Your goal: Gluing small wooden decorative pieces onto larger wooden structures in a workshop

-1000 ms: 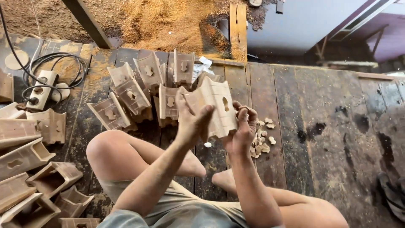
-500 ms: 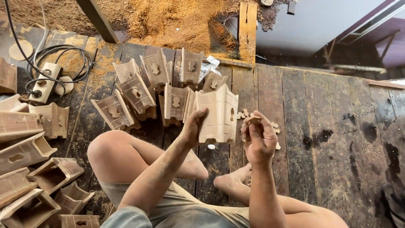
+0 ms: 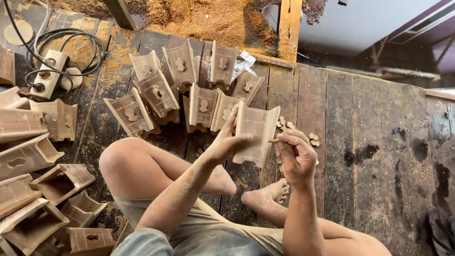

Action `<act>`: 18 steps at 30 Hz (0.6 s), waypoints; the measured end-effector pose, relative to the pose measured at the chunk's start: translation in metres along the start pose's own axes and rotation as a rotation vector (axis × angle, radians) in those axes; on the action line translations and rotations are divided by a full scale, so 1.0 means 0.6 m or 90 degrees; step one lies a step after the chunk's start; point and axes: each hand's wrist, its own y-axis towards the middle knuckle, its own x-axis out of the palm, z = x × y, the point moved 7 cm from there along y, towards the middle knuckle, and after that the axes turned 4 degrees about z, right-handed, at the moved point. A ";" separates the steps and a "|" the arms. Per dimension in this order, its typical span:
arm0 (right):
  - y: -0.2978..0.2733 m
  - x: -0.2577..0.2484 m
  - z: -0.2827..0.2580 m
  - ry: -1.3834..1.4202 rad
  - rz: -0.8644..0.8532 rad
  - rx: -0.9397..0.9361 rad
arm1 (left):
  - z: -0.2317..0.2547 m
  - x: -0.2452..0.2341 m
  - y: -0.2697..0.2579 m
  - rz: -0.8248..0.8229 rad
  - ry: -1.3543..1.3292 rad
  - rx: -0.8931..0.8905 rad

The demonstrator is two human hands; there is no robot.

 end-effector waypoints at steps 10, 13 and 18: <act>-0.002 0.021 -0.024 -0.021 -0.103 -0.045 | -0.048 -0.008 0.006 0.035 -0.040 -0.035; 0.010 0.032 -0.049 -0.073 -0.134 -0.115 | -0.036 0.007 0.000 0.026 -0.020 -0.034; 0.017 0.034 -0.040 -0.289 -0.179 -0.184 | -0.034 0.016 -0.008 -0.008 0.011 -0.026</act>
